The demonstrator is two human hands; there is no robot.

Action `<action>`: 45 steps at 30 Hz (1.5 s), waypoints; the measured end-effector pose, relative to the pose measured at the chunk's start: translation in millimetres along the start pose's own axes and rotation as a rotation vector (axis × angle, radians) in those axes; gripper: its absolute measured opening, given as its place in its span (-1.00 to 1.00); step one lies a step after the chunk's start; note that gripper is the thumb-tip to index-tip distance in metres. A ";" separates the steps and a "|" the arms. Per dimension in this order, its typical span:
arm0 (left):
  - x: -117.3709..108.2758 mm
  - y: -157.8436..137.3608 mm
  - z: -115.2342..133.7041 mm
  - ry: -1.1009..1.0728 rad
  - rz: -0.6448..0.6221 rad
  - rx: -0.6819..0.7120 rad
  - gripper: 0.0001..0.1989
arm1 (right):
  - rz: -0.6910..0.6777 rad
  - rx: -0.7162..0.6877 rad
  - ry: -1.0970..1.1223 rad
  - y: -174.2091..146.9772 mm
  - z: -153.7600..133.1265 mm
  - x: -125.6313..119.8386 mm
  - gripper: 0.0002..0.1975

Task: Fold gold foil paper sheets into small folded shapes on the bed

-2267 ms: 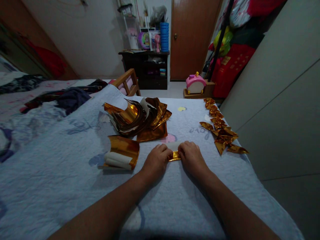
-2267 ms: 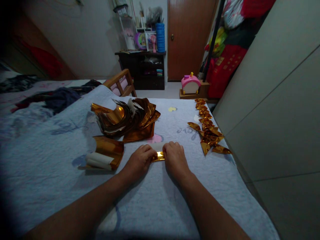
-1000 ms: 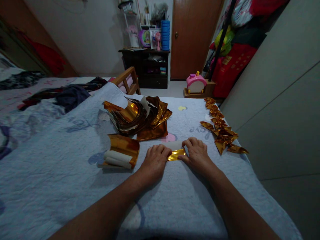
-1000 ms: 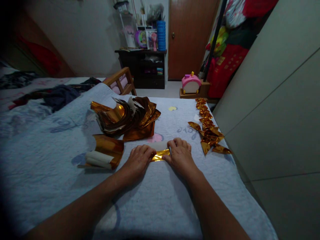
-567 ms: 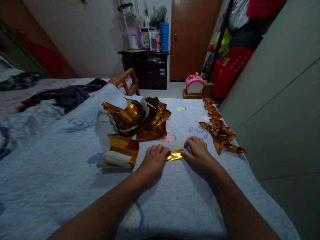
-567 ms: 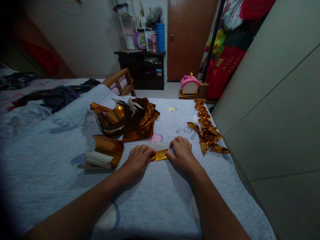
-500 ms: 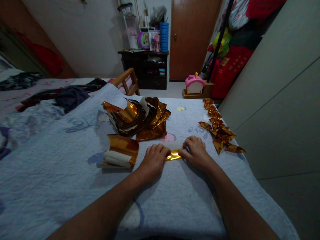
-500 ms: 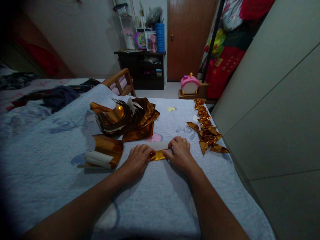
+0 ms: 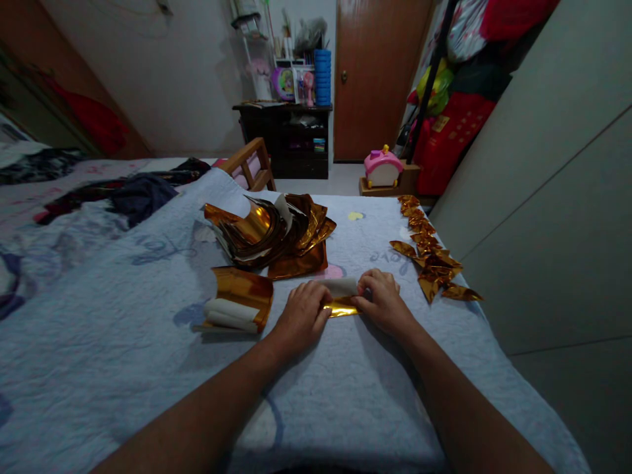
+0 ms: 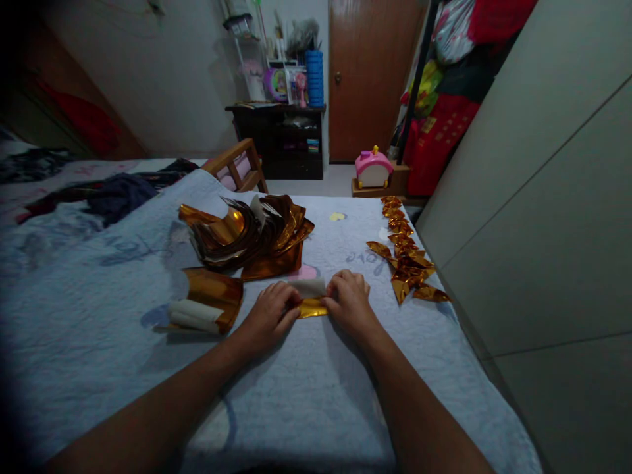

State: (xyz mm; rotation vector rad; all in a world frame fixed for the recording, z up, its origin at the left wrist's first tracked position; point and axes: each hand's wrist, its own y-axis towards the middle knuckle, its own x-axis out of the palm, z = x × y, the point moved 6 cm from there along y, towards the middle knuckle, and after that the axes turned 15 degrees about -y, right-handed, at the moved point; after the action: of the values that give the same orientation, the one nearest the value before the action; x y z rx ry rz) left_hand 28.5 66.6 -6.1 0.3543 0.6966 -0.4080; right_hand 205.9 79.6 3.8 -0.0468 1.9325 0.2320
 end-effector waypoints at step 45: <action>-12.4 4.7 -1.5 -1.034 0.175 -0.331 -0.60 | -0.390 0.095 0.846 -6.6 -12.8 11.4 -0.79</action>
State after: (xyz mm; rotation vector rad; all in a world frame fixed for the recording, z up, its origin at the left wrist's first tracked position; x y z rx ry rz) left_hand 21.3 74.3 2.1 -0.1309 -0.2821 -0.2507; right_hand 190.9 71.6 -3.2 -0.5245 2.7096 -0.1787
